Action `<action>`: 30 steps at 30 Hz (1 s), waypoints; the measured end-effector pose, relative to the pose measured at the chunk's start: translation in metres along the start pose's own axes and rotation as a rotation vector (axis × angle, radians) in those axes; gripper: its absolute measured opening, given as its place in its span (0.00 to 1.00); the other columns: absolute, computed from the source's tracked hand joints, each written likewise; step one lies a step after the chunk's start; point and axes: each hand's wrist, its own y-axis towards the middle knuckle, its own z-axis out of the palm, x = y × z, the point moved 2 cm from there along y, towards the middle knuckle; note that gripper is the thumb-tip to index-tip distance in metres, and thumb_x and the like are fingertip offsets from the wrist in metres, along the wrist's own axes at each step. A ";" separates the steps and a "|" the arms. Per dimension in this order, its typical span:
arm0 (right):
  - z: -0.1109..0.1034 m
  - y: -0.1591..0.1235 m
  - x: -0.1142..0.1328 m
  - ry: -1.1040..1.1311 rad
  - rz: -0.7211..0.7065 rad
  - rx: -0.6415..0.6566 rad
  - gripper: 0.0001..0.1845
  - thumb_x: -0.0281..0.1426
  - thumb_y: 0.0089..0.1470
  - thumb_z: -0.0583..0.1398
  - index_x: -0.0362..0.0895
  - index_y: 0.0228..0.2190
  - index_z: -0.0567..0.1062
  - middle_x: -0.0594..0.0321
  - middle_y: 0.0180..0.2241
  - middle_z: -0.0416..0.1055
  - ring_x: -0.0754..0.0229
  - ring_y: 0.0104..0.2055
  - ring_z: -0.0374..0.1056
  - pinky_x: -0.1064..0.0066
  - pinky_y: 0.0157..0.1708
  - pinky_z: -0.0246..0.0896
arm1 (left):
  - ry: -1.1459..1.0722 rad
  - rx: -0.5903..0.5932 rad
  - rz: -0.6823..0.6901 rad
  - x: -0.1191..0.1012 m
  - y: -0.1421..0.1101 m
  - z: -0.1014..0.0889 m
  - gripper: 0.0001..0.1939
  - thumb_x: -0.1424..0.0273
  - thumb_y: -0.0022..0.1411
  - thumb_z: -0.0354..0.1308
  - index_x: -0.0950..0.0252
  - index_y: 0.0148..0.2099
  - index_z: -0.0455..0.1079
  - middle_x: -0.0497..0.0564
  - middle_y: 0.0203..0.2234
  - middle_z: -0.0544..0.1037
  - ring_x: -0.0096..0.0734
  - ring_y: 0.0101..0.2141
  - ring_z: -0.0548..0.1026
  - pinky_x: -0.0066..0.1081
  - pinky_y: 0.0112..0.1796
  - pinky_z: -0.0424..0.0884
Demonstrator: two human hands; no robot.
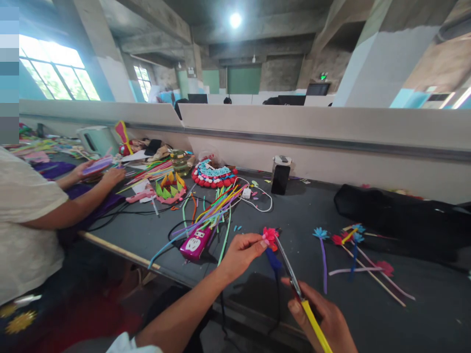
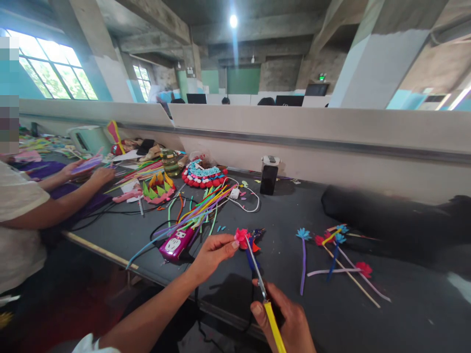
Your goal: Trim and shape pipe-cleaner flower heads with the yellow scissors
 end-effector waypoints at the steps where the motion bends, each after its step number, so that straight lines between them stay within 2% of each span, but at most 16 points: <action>1: 0.000 -0.001 0.002 0.044 0.037 0.019 0.20 0.46 0.54 0.59 0.47 0.42 0.80 0.62 0.29 0.80 0.58 0.27 0.76 0.76 0.27 0.71 | -0.009 0.010 -0.002 0.000 0.000 0.000 0.23 0.53 0.59 0.57 0.70 0.36 0.78 0.44 0.17 0.57 0.24 0.22 0.51 0.30 0.25 0.45; 4: 0.004 -0.006 0.007 0.278 0.212 0.105 0.25 0.51 0.55 0.56 0.45 0.41 0.79 0.67 0.16 0.68 0.64 0.16 0.63 0.77 0.18 0.60 | -0.019 0.024 -0.002 0.000 0.000 0.000 0.23 0.53 0.59 0.57 0.70 0.37 0.79 0.44 0.17 0.57 0.23 0.22 0.51 0.29 0.25 0.45; 6: 0.008 -0.012 0.010 0.503 0.352 0.145 0.30 0.55 0.55 0.55 0.42 0.42 0.77 0.71 0.13 0.58 0.69 0.14 0.52 0.78 0.15 0.51 | -0.015 0.026 0.004 0.001 0.000 -0.001 0.22 0.54 0.59 0.57 0.70 0.37 0.79 0.44 0.18 0.58 0.23 0.23 0.52 0.28 0.25 0.46; 8: 0.014 -0.016 0.012 0.732 0.454 0.177 0.33 0.57 0.54 0.54 0.40 0.42 0.75 0.74 0.12 0.52 0.71 0.14 0.45 0.79 0.14 0.44 | -0.020 0.027 0.008 0.001 0.000 -0.001 0.21 0.55 0.59 0.57 0.70 0.37 0.79 0.44 0.18 0.58 0.23 0.22 0.53 0.28 0.25 0.46; 12: 0.018 -0.017 0.012 0.977 0.535 0.269 0.35 0.60 0.52 0.54 0.40 0.40 0.75 0.76 0.13 0.51 0.72 0.14 0.43 0.79 0.14 0.44 | -0.056 0.025 -0.002 0.001 0.000 0.000 0.21 0.55 0.58 0.58 0.70 0.36 0.79 0.43 0.17 0.57 0.21 0.21 0.52 0.28 0.24 0.46; 20: 0.014 -0.013 0.015 1.072 0.614 0.326 0.36 0.62 0.50 0.54 0.41 0.37 0.75 0.76 0.12 0.49 0.72 0.13 0.42 0.79 0.14 0.44 | -0.054 0.013 -0.005 0.002 0.000 -0.001 0.21 0.54 0.58 0.59 0.70 0.35 0.79 0.44 0.17 0.58 0.22 0.22 0.52 0.28 0.24 0.46; 22: 0.017 -0.013 0.014 1.061 0.584 0.319 0.37 0.61 0.51 0.52 0.41 0.38 0.75 0.76 0.12 0.49 0.72 0.13 0.41 0.79 0.14 0.44 | -0.067 0.011 -0.008 0.002 0.001 -0.001 0.21 0.55 0.58 0.59 0.70 0.35 0.79 0.44 0.17 0.58 0.22 0.22 0.52 0.28 0.24 0.46; 24: 0.019 -0.013 0.012 0.952 0.523 0.279 0.38 0.61 0.52 0.51 0.40 0.40 0.74 0.76 0.12 0.50 0.72 0.13 0.42 0.78 0.14 0.42 | -0.093 0.004 -0.023 0.002 0.001 -0.001 0.21 0.55 0.58 0.59 0.71 0.36 0.79 0.44 0.17 0.59 0.22 0.21 0.52 0.28 0.24 0.45; 26: 0.017 -0.013 0.010 0.749 0.440 0.229 0.38 0.60 0.53 0.52 0.39 0.43 0.74 0.74 0.12 0.53 0.70 0.14 0.45 0.77 0.15 0.44 | -0.130 -0.013 -0.051 0.001 0.002 -0.001 0.21 0.55 0.57 0.59 0.71 0.36 0.79 0.43 0.17 0.58 0.21 0.21 0.52 0.28 0.24 0.45; 30: 0.007 -0.010 0.001 0.321 0.276 0.127 0.31 0.54 0.55 0.54 0.42 0.45 0.76 0.68 0.16 0.61 0.64 0.18 0.58 0.75 0.19 0.55 | -0.195 -0.039 -0.065 0.000 0.002 -0.002 0.20 0.57 0.57 0.60 0.72 0.34 0.78 0.43 0.16 0.57 0.21 0.20 0.52 0.29 0.23 0.44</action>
